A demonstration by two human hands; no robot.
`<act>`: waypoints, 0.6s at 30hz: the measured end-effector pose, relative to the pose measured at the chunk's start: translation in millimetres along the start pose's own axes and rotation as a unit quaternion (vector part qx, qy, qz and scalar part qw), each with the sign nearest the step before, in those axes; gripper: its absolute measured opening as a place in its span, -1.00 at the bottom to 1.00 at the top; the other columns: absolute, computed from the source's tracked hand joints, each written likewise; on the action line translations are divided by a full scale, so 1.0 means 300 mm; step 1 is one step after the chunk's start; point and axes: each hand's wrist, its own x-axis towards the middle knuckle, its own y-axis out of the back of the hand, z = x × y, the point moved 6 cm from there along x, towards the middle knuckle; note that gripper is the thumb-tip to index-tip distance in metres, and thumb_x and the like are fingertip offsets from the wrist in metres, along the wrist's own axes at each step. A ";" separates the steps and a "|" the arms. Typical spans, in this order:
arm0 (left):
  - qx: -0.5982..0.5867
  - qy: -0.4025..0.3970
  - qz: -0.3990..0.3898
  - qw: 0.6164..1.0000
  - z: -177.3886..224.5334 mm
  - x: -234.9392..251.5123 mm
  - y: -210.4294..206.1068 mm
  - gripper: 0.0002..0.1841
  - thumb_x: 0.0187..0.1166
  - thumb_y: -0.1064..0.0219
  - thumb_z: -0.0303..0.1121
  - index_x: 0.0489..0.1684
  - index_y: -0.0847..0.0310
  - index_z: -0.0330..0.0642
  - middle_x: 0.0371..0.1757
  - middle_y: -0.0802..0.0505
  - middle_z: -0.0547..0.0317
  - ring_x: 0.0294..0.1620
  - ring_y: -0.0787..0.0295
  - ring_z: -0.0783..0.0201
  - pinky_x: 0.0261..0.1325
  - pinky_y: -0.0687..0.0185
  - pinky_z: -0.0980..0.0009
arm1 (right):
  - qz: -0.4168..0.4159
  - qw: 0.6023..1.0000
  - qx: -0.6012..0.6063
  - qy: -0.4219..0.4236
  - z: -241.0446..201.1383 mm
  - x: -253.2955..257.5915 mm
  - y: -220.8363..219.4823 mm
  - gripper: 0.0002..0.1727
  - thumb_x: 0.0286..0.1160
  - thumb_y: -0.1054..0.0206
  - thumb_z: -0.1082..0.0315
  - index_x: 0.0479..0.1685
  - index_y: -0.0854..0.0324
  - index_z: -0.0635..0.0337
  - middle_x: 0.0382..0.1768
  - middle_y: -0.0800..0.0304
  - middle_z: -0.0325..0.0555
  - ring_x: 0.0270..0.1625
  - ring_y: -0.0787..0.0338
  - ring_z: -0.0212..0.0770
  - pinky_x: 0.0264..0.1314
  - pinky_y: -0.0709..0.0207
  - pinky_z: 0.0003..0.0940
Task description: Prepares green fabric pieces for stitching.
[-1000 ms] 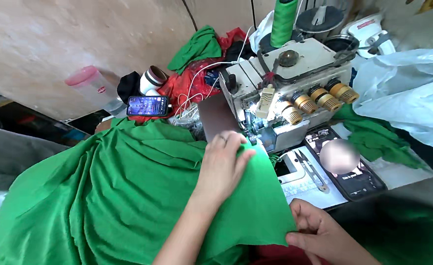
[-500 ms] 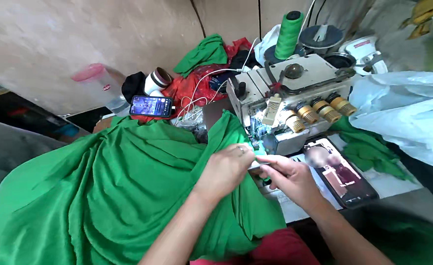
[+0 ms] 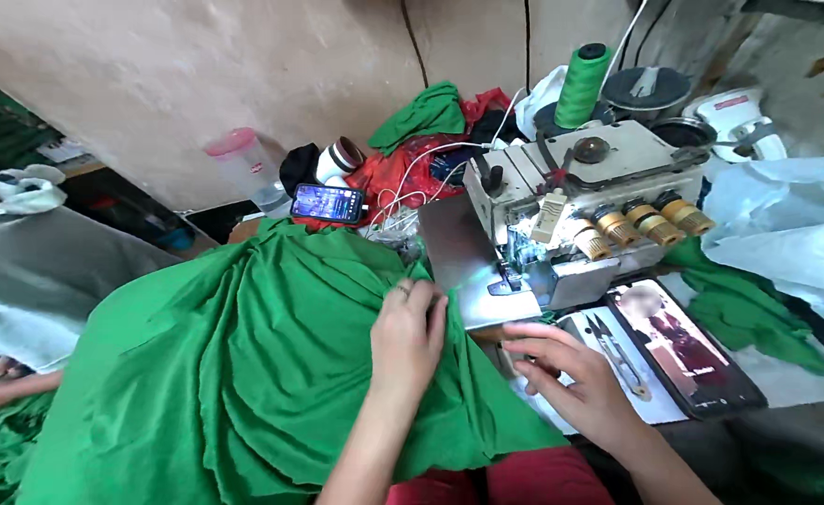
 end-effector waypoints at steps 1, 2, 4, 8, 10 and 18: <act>-0.020 0.002 0.010 1.000 0.022 -0.058 0.018 -0.80 0.59 -0.34 -0.27 -0.17 -0.83 -0.18 -0.21 -0.86 0.03 -0.18 -0.84 0.10 -0.14 -0.78 0.16 | 0.001 1.000 0.010 0.021 -0.005 0.004 -0.011 -0.69 0.70 -0.26 0.22 0.25 -0.76 0.09 0.40 -0.71 -0.09 -0.19 -0.74 -0.67 -0.21 -0.64 -0.78; -0.043 -0.004 0.008 0.999 0.054 -0.105 0.022 -0.81 0.59 -0.33 -0.28 -0.19 -0.83 -0.17 -0.21 -0.86 0.07 -0.20 -0.84 0.16 -0.15 -0.79 0.21 | -0.011 0.999 0.017 0.038 -0.009 0.009 -0.022 -0.63 0.74 -0.23 0.18 0.39 -0.68 0.07 0.51 -0.62 -0.07 -0.12 -0.73 -0.68 -0.15 -0.62 -0.79; -0.089 -0.033 -0.022 0.995 0.125 -0.163 0.006 -0.83 0.59 -0.31 -0.31 -0.20 -0.81 -0.16 -0.21 -0.87 0.11 -0.22 -0.86 0.23 -0.20 -0.80 0.29 | -0.044 0.997 0.016 0.063 -0.011 0.023 -0.034 -0.56 0.77 -0.20 0.12 0.50 -0.59 0.08 0.50 -0.62 -0.06 -0.07 -0.74 -0.65 -0.09 -0.63 -0.77; -0.111 -0.076 -0.099 0.986 0.176 -0.127 -0.027 -0.83 0.63 -0.29 -0.34 -0.17 -0.78 -0.19 -0.23 -0.85 0.05 -0.23 -0.86 0.16 -0.24 -0.78 0.23 | -0.016 0.997 -0.055 0.041 0.029 0.062 0.051 -0.75 0.56 -0.37 0.09 -0.24 -0.78 0.06 -0.27 -0.75 -0.27 -0.25 -0.65 -0.60 -0.18 -0.55 -0.74; -0.114 -0.077 -0.113 0.984 0.176 -0.082 -0.036 -0.81 0.67 -0.28 -0.32 -0.16 -0.78 -0.23 -0.21 -0.83 -0.01 -0.19 -0.86 0.11 -0.15 -0.80 0.21 | 0.025 0.998 -0.063 -0.003 0.040 0.086 0.130 -0.72 0.48 -0.40 0.24 -0.37 -0.78 0.33 -0.36 -0.76 -0.10 -0.31 -0.64 -0.54 -0.21 -0.52 -0.67; -0.200 -0.074 -0.123 0.969 0.198 -0.011 0.034 -0.76 0.61 -0.38 -0.27 -0.13 -0.88 -0.26 -0.22 -0.86 -0.09 -0.18 -0.79 0.10 -0.02 -0.68 0.26 | 0.133 0.990 0.019 -0.028 0.034 0.021 0.153 -0.77 0.28 -0.60 0.09 -0.45 -0.62 -0.14 -0.29 -0.64 -0.61 -0.37 -0.55 -0.81 -0.38 -0.43 -0.90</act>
